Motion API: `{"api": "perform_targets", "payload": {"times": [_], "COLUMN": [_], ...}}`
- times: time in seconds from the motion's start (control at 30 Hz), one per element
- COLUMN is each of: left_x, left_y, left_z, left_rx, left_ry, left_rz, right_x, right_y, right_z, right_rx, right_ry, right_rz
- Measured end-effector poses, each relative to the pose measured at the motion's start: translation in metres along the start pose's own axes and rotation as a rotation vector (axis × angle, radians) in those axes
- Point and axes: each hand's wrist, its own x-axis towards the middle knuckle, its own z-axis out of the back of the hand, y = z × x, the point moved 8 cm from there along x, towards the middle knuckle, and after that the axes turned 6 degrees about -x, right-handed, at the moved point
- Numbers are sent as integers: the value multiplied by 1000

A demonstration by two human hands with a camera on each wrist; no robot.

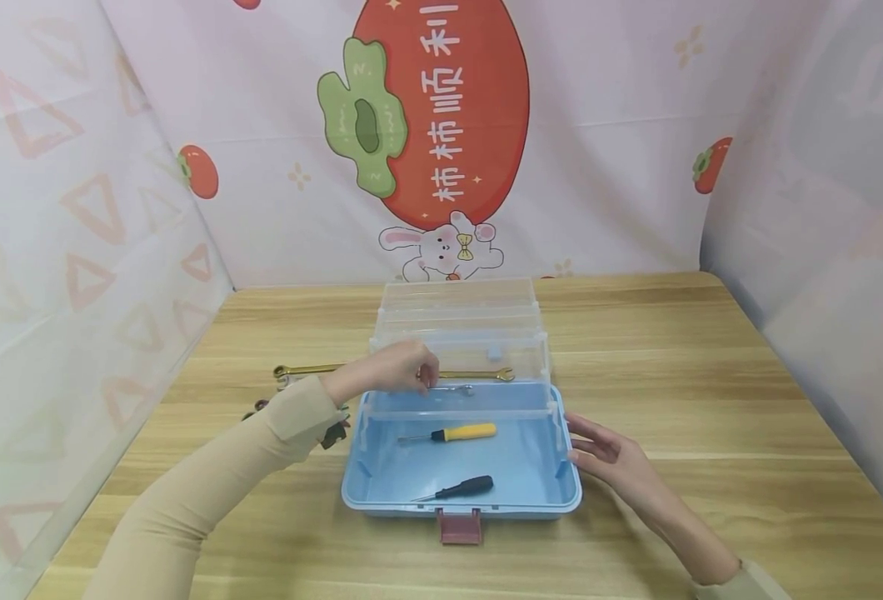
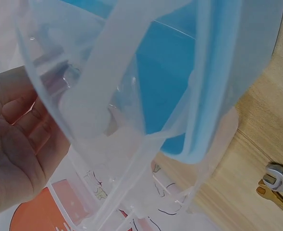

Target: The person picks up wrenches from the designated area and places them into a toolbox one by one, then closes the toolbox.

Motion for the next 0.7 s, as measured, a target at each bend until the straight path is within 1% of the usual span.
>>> {"api": "perform_targets", "payload": {"times": [0.37,0.57,0.7], "left_x": [-1,-1,-3], "left_y": [5,6,6], "left_z": [0,1,2], "left_rx": [-6,4,11], "left_ry": [-42,-60,-73], "left_rz": [4,17,12], "right_x": [0,1,1], "right_y": [0,0,-1], "right_z": [-1,0,0], "right_rx": [-8,-1,-5], "right_ry": [-2,-2,-3], "right_rz": [-16,-10,-16]}}
